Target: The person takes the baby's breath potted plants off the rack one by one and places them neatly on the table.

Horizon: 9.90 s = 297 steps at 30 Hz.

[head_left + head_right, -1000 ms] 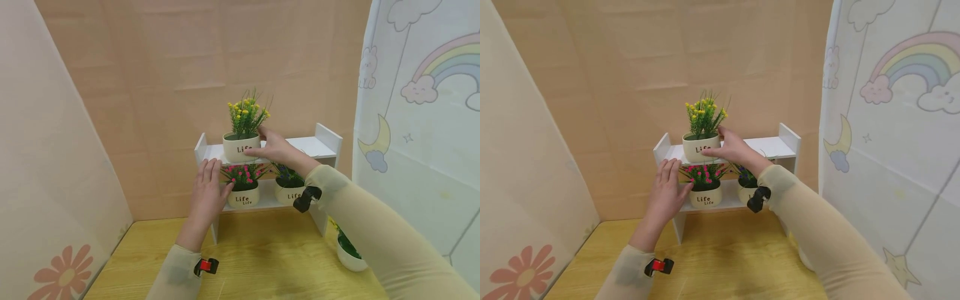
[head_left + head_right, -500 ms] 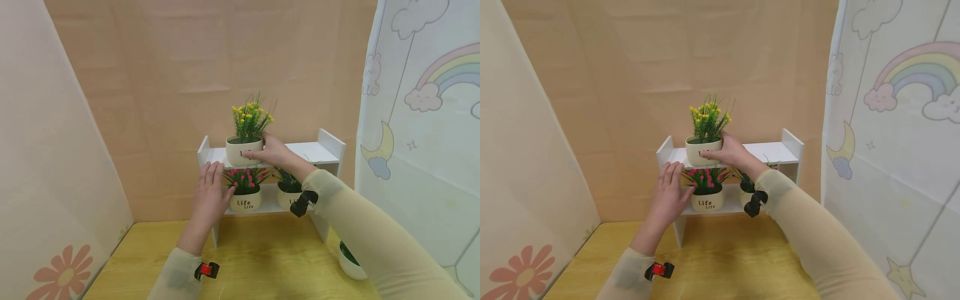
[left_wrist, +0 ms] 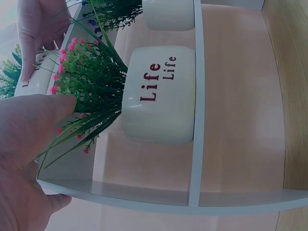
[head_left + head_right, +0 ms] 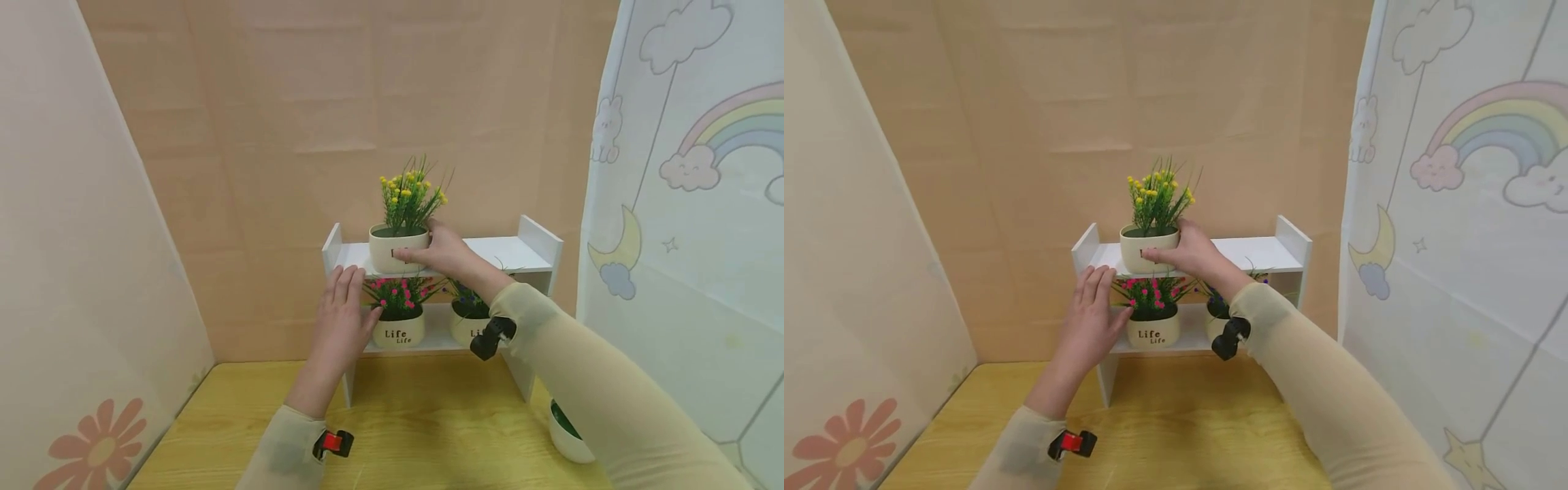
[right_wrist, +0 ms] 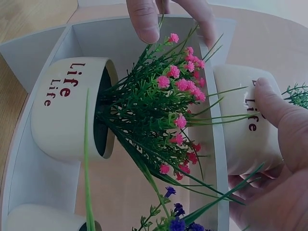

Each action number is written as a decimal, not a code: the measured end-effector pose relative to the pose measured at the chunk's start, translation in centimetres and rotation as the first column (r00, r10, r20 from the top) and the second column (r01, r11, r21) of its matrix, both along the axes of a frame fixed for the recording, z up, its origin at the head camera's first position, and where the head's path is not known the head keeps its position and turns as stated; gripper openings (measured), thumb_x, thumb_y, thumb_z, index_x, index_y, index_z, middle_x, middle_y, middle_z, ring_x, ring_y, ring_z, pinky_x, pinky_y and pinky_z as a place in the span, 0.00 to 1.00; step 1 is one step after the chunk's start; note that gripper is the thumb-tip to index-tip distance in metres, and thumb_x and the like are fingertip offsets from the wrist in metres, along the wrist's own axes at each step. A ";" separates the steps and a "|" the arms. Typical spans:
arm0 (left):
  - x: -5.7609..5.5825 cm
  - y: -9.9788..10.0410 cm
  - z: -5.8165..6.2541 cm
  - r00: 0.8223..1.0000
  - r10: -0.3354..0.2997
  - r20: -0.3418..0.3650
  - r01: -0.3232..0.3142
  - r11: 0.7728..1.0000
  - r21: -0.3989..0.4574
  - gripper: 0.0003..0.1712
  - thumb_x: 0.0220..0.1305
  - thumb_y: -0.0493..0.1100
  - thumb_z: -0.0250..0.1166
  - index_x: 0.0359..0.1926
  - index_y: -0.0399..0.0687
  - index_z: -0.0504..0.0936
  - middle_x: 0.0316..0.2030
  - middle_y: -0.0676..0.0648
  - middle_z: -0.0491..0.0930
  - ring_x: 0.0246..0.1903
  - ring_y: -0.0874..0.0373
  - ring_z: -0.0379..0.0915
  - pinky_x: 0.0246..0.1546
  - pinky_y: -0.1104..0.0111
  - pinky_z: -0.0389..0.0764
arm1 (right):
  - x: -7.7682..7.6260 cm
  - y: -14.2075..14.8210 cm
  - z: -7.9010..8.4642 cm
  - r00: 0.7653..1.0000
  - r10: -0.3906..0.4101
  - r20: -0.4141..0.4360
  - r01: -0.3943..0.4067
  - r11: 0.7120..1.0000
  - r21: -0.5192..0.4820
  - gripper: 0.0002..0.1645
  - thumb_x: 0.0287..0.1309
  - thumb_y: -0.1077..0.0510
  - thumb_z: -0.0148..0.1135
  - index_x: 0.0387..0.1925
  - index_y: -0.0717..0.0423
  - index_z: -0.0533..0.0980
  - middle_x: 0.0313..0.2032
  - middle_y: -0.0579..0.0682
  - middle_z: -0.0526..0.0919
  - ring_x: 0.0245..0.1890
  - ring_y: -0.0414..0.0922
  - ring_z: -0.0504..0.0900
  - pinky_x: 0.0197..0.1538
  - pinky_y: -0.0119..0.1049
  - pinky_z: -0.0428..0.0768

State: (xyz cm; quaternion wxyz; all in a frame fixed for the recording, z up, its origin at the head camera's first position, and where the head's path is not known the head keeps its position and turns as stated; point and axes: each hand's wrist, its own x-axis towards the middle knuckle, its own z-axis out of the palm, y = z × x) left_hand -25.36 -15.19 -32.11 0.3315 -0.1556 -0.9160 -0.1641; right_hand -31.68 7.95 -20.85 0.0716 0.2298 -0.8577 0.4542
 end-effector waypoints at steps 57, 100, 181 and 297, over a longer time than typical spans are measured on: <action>0.3 2.4 0.3 0.988 -0.079 -0.136 0.077 0.997 -0.021 0.49 0.69 0.45 0.81 0.80 0.33 0.64 0.78 0.33 0.64 0.82 0.34 0.51 0.80 0.43 0.64 | 3.5 3.6 1.7 0.996 -0.083 -0.035 0.079 0.990 -0.115 0.56 0.59 0.39 0.85 0.75 0.62 0.66 0.62 0.57 0.82 0.61 0.55 0.83 0.64 0.57 0.83; 6.3 -0.6 4.4 0.998 -0.055 0.002 0.055 0.998 -0.011 0.48 0.77 0.46 0.73 0.83 0.36 0.55 0.80 0.33 0.56 0.85 0.36 0.40 0.86 0.55 0.44 | 21.3 10.0 -0.5 0.988 -0.148 0.038 0.148 0.989 0.013 0.55 0.56 0.44 0.88 0.80 0.34 0.67 0.74 0.41 0.75 0.75 0.47 0.71 0.78 0.61 0.71; 7.4 -0.2 4.1 0.996 -0.049 0.069 0.050 0.999 -0.007 0.48 0.77 0.45 0.72 0.84 0.38 0.54 0.82 0.36 0.54 0.85 0.38 0.38 0.86 0.52 0.45 | 20.8 15.5 -24.3 0.930 -0.251 0.268 0.245 0.968 0.058 0.60 0.60 0.46 0.86 0.82 0.64 0.62 0.79 0.68 0.67 0.79 0.71 0.64 0.75 0.66 0.71; 8.0 -0.7 3.7 0.997 -0.063 0.044 0.063 0.998 0.004 0.49 0.75 0.43 0.72 0.84 0.36 0.54 0.82 0.35 0.55 0.85 0.37 0.38 0.86 0.52 0.45 | 25.9 17.3 -25.5 0.961 -0.148 0.233 0.151 0.988 0.002 0.57 0.68 0.55 0.79 0.81 0.77 0.53 0.77 0.80 0.59 0.77 0.78 0.62 0.74 0.62 0.68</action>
